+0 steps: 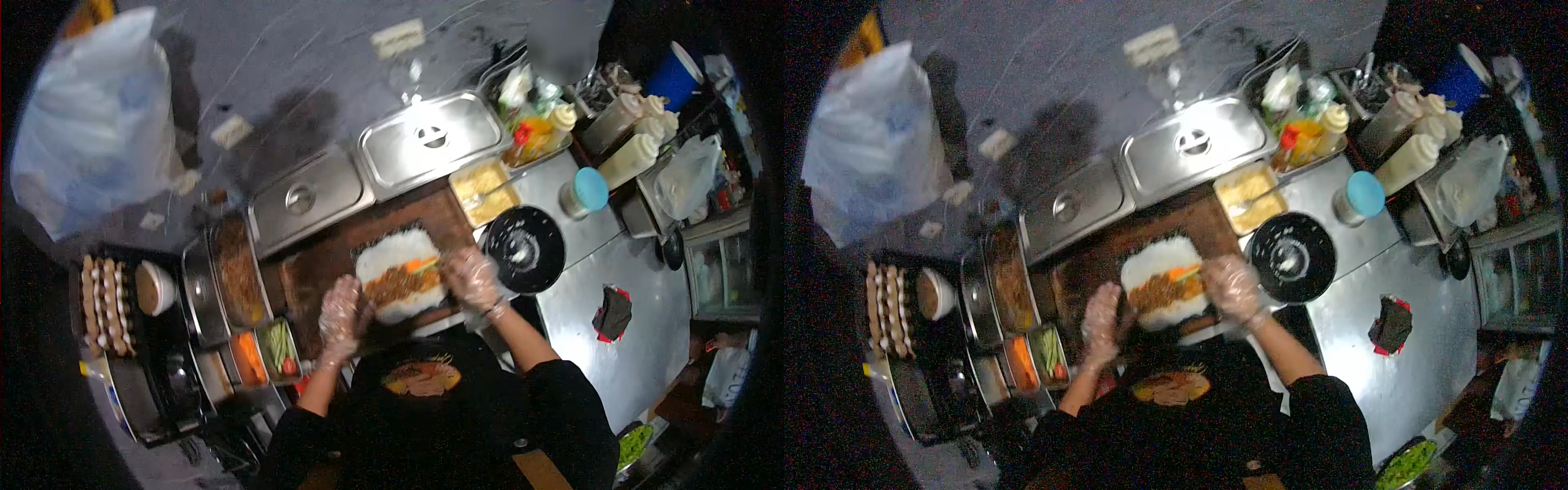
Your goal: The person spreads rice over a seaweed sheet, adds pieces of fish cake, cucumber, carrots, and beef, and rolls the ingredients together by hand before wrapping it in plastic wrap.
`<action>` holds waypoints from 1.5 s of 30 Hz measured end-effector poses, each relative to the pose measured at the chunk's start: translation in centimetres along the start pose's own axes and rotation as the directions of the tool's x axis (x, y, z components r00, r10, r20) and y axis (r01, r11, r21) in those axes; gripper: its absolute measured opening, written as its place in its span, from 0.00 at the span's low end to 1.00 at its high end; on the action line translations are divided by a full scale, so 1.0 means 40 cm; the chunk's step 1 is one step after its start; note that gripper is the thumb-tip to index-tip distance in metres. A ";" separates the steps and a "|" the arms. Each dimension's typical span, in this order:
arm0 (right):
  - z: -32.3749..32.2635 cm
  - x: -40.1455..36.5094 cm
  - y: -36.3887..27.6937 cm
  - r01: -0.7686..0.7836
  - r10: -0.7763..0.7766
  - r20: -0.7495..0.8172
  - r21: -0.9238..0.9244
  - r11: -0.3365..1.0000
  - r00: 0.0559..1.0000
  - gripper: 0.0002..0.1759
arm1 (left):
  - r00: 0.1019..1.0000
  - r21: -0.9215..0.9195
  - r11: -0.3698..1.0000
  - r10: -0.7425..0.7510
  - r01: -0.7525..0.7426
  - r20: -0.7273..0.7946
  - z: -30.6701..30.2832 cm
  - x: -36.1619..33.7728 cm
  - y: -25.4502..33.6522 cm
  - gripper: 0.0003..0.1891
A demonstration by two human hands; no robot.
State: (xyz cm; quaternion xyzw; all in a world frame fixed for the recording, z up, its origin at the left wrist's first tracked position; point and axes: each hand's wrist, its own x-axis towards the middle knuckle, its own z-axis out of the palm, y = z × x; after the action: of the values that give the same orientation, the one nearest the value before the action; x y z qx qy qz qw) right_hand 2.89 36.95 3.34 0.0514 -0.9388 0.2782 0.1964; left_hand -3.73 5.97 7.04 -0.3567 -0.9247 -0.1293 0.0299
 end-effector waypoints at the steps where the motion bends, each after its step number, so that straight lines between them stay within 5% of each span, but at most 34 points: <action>1: -0.003 0.006 -0.009 -0.147 0.149 -0.018 0.085 0.985 0.989 0.15 | 0.993 -0.090 0.991 -0.107 0.103 -0.049 -0.007 -0.018 -0.028 0.27; 5: 0.019 0.002 -0.060 -0.195 0.195 0.004 -0.002 0.981 0.981 0.15 | 0.969 -0.145 0.962 -0.243 0.234 -0.051 0.003 -0.079 -0.130 0.23; 7: 0.053 -0.003 -0.100 -0.160 0.170 0.158 -0.076 0.984 0.973 0.18 | 0.951 -0.196 0.931 -0.299 0.308 0.077 0.008 -0.099 -0.143 0.21; 15: 0.126 0.068 -0.213 -0.126 0.166 0.224 -0.182 0.975 0.960 0.27 | 0.998 -0.339 0.939 0.046 -0.055 -0.034 0.038 -0.096 -0.152 0.19; 17: 0.125 0.111 -0.254 -0.098 0.148 0.276 -0.189 0.977 0.950 0.25 | 0.996 -0.400 0.912 0.079 -0.084 -0.030 0.040 -0.102 -0.172 0.18; 20: 0.163 0.197 -0.368 -0.047 0.062 0.154 -0.096 0.994 0.986 0.23 | 0.996 -0.524 0.851 0.072 -0.034 0.052 -0.033 -0.126 -0.212 0.16; 25: 0.324 0.415 -0.587 0.311 -0.290 0.266 -0.042 0.949 0.919 0.24 | 0.989 -0.752 0.643 -0.101 0.145 0.105 -0.129 -0.194 -0.297 0.13; 27: 0.375 0.522 -0.706 0.327 -0.300 0.463 0.023 0.945 0.834 0.26 | 0.984 -0.771 0.612 -0.131 0.175 0.120 -0.156 -0.226 -0.332 0.13; 29: 0.528 0.588 -0.725 0.457 -0.376 0.434 -0.097 0.884 0.819 0.24 | 0.917 -0.859 0.337 -0.242 0.386 0.317 -0.177 -0.262 -0.359 0.13; 30: 0.582 0.606 -0.741 0.459 -0.375 0.429 -0.109 0.882 0.822 0.24 | 0.945 -0.925 0.262 -0.248 0.276 0.212 -0.149 -0.283 -0.379 0.13; 31: 0.626 0.624 -0.754 0.497 -0.399 0.393 -0.188 0.847 0.829 0.24 | 0.894 -0.925 0.150 -0.349 0.349 0.280 -0.205 -0.296 -0.362 0.14; 33: 0.689 0.661 -0.774 0.525 -0.421 0.353 -0.282 0.803 0.835 0.23 | 0.876 -0.919 0.174 -0.406 0.353 0.259 -0.186 -0.331 -0.394 0.13; 35: 0.727 0.694 -0.788 0.485 -0.194 0.695 -0.249 0.838 0.693 0.21 | 0.877 -0.948 0.107 -0.422 0.298 0.228 -0.210 -0.359 -0.396 0.12; 37: 0.749 0.700 -0.787 0.431 -0.139 0.697 -0.263 0.863 0.704 0.20 | 0.874 -0.968 0.033 -0.439 0.248 0.209 -0.216 -0.378 -0.407 0.12; 39: 0.767 0.699 -0.775 0.384 -0.098 0.707 -0.258 0.887 0.700 0.18 | 0.863 -0.899 0.264 -0.465 0.349 0.198 -0.213 -0.405 -0.429 0.11; 41: 0.780 0.717 -0.751 0.278 -0.113 0.596 -0.194 0.941 0.795 0.16 | 0.839 -0.910 0.209 -0.500 0.357 0.214 -0.217 -0.419 -0.432 0.12; 43: 0.673 0.745 -0.787 0.336 -0.156 0.623 -0.182 0.924 0.767 0.19 | 0.831 -0.924 0.184 -0.519 0.334 0.197 -0.209 -0.430 -0.440 0.12; 45: 0.659 0.742 -0.752 0.235 -0.231 0.339 0.030 0.972 0.912 0.18 | 0.828 -0.938 0.153 -0.529 0.311 0.188 -0.194 -0.424 -0.443 0.12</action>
State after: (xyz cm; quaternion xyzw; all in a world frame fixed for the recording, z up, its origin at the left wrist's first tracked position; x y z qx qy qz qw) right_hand -27.12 -2.25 10.00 0.2089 -0.9473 0.2345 0.0635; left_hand -3.24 -19.71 8.15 -0.0169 -0.7175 -0.6827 -0.1374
